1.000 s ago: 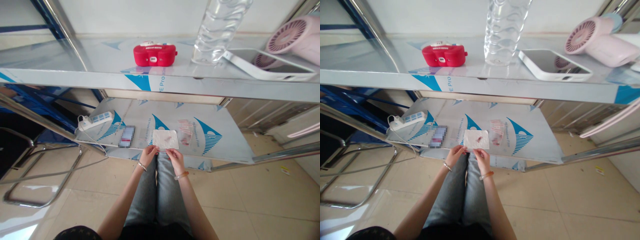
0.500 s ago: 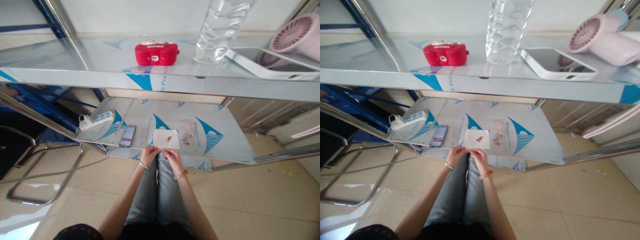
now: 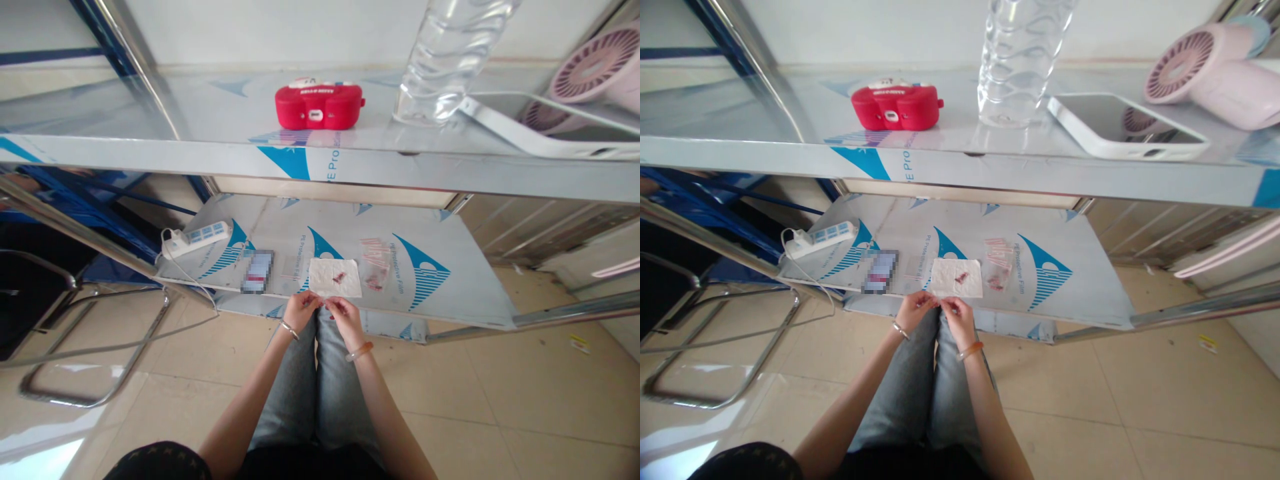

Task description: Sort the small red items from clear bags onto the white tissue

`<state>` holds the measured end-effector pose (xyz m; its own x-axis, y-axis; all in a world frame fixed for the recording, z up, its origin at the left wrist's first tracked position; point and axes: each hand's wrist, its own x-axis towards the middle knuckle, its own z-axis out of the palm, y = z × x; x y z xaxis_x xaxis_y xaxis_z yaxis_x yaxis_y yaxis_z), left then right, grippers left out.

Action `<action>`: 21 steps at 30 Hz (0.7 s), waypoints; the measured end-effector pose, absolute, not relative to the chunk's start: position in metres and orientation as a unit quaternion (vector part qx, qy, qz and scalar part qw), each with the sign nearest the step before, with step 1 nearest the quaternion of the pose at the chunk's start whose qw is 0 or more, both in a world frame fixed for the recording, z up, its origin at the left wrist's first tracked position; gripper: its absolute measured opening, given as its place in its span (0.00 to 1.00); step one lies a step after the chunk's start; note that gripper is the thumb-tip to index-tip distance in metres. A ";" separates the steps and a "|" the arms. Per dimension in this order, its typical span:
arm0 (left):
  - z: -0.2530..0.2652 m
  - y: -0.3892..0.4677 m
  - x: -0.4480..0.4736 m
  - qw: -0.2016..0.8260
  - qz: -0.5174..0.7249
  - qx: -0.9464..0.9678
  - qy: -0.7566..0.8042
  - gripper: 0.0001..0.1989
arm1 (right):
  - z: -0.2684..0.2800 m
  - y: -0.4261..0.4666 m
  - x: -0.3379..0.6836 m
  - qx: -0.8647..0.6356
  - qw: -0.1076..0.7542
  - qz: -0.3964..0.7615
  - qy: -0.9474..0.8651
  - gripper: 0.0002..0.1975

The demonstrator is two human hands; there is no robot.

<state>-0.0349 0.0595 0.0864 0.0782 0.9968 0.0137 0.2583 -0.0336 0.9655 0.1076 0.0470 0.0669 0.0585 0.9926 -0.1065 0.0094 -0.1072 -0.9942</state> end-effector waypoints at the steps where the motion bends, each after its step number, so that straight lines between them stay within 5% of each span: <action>1: 0.086 0.060 -0.035 0.442 0.417 0.585 0.537 0.12 | 0.067 0.047 0.106 -0.546 0.484 0.506 -0.461 0.14; 21: 0.080 0.063 -0.047 0.426 0.383 0.612 0.545 0.11 | 0.061 0.048 0.093 -0.540 0.471 0.484 -0.503 0.13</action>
<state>-0.0470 0.0635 0.0802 0.1129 0.9936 0.0057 0.3406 -0.0441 0.9392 0.0934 0.0482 0.0614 0.0259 0.9984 -0.0496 0.0869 -0.0517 -0.9949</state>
